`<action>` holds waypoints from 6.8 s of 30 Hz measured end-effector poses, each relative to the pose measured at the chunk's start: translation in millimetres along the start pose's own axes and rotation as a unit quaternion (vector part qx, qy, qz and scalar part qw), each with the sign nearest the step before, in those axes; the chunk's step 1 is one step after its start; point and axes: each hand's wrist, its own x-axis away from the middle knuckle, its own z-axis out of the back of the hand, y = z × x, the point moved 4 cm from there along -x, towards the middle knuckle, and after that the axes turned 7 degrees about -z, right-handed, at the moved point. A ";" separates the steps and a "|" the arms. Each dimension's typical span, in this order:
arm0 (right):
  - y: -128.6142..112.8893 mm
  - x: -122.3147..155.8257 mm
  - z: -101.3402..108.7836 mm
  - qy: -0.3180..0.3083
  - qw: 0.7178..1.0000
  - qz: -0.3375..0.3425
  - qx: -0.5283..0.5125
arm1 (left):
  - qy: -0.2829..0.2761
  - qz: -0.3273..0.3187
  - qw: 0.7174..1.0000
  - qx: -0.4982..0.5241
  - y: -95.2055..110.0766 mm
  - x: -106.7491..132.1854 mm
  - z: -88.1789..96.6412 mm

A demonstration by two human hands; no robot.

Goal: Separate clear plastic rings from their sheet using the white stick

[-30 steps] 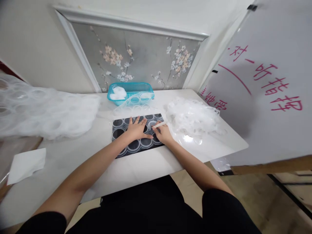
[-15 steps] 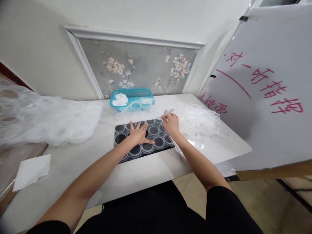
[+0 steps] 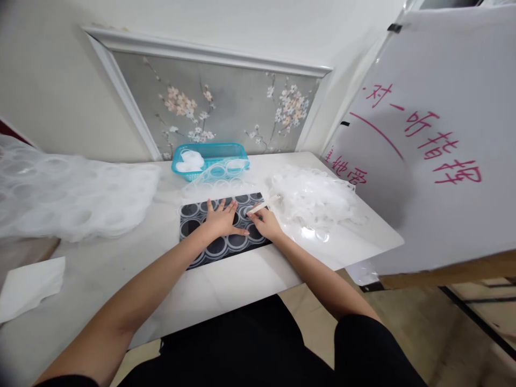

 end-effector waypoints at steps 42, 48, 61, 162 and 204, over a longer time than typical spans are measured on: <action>-8.2 -39.6 87.5 0.284 0.892 -0.047 0.348 | -0.012 -0.010 0.999 -0.045 0.8 -2.8 9.0; 10.9 0.0 45.7 0.173 0.952 0.046 0.249 | 0.070 -0.044 0.997 -0.003 19.0 -19.0 20.5; 21.7 -3.3 26.8 0.101 0.990 -0.036 0.088 | 0.038 -0.070 0.997 -0.017 28.3 -39.4 10.2; 19.8 59.9 52.7 0.055 0.994 -0.087 0.034 | 0.191 -0.359 0.911 -0.070 78.8 29.5 -10.6; -13.7 67.1 7.4 0.041 0.997 -0.035 0.053 | 0.137 -0.226 0.964 -0.020 40.0 86.9 -35.2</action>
